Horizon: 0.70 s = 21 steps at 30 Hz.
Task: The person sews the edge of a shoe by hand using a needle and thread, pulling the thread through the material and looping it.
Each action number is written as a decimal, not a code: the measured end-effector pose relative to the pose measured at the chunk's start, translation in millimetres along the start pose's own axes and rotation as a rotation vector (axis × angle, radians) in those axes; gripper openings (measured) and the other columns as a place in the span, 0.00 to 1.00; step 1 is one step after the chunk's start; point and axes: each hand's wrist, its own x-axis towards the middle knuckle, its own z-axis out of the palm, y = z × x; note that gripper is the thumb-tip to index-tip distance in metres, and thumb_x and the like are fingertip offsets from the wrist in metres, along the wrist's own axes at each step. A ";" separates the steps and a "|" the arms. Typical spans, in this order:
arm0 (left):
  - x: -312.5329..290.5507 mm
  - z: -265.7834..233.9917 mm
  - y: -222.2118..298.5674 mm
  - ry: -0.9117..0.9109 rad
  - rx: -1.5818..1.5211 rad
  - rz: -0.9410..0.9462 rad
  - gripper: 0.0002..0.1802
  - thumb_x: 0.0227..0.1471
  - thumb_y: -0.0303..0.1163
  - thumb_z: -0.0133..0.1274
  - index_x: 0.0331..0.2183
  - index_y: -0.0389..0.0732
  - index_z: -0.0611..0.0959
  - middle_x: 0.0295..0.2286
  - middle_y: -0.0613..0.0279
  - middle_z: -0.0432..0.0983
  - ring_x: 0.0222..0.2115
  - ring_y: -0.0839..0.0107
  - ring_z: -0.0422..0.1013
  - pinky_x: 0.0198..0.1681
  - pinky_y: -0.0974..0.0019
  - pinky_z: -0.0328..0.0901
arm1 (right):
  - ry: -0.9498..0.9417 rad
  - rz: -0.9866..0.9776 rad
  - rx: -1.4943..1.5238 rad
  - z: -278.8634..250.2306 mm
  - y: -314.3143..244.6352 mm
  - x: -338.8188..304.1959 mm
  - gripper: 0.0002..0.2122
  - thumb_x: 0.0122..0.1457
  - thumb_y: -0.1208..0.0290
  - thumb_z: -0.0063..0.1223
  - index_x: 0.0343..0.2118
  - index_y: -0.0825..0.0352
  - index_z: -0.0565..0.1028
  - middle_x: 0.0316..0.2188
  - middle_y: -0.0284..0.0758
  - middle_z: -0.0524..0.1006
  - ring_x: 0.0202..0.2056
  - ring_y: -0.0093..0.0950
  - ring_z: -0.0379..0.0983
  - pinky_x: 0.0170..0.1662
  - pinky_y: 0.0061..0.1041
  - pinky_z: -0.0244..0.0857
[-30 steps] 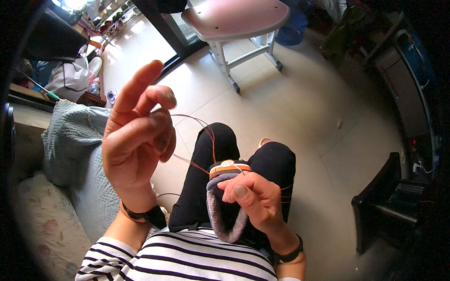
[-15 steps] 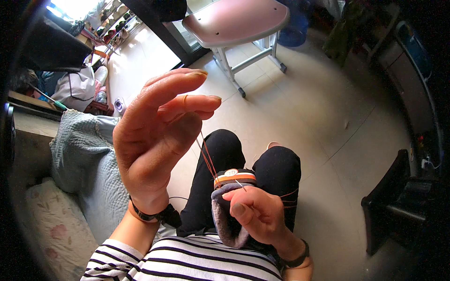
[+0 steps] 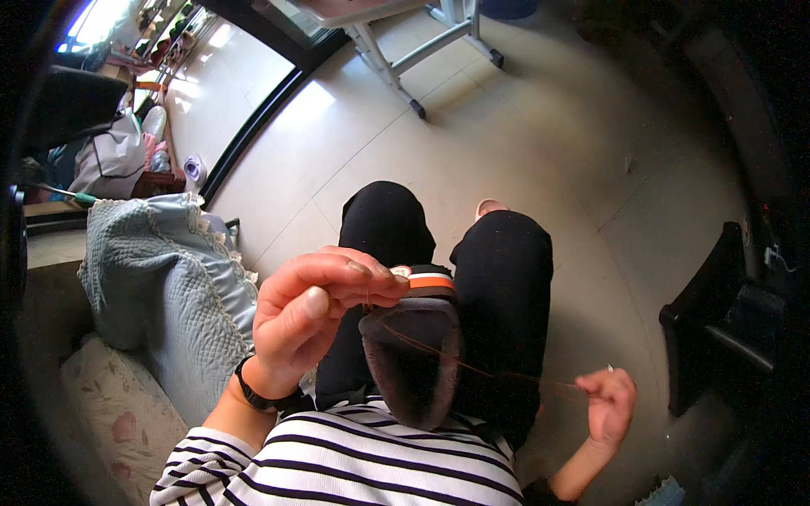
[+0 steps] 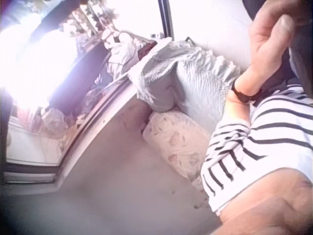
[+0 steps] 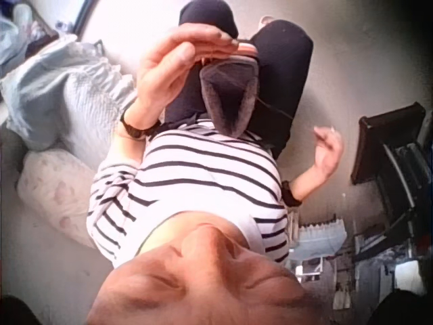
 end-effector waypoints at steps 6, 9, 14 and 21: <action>1.9 3.4 9.0 -0.084 0.726 0.486 0.24 0.56 0.36 0.45 0.46 0.25 0.73 0.42 0.38 0.71 0.41 0.52 0.73 0.42 0.60 0.69 | 0.319 -0.413 -1.055 46.4 -0.7 36.5 0.08 0.60 0.71 0.49 0.28 0.71 0.71 0.25 0.33 0.73 0.27 0.26 0.67 0.35 0.23 0.62; 9.2 1.1 10.4 -0.189 0.905 0.672 0.25 0.55 0.37 0.47 0.48 0.26 0.73 0.44 0.39 0.70 0.40 0.51 0.74 0.40 0.60 0.71 | -0.002 -0.787 -0.888 115.5 4.2 29.0 0.08 0.57 0.69 0.53 0.26 0.68 0.72 0.22 0.35 0.70 0.25 0.27 0.67 0.30 0.22 0.63; 5.2 -3.4 25.9 -0.138 0.879 0.439 0.22 0.53 0.26 0.48 0.49 0.28 0.70 0.44 0.44 0.73 0.43 0.56 0.74 0.42 0.62 0.69 | -0.495 -0.992 -1.107 217.6 8.1 17.6 0.13 0.43 0.69 0.66 0.30 0.66 0.73 0.26 0.37 0.72 0.28 0.38 0.68 0.33 0.34 0.63; -27.0 -11.2 2.1 0.278 0.662 0.434 0.19 0.44 0.16 0.55 0.42 0.33 0.77 0.40 0.52 0.72 0.29 0.69 0.75 0.32 0.73 0.70 | -0.637 -0.951 -1.020 215.3 -1.5 26.6 0.07 0.52 0.73 0.58 0.22 0.67 0.71 0.20 0.36 0.69 0.24 0.36 0.66 0.29 0.32 0.61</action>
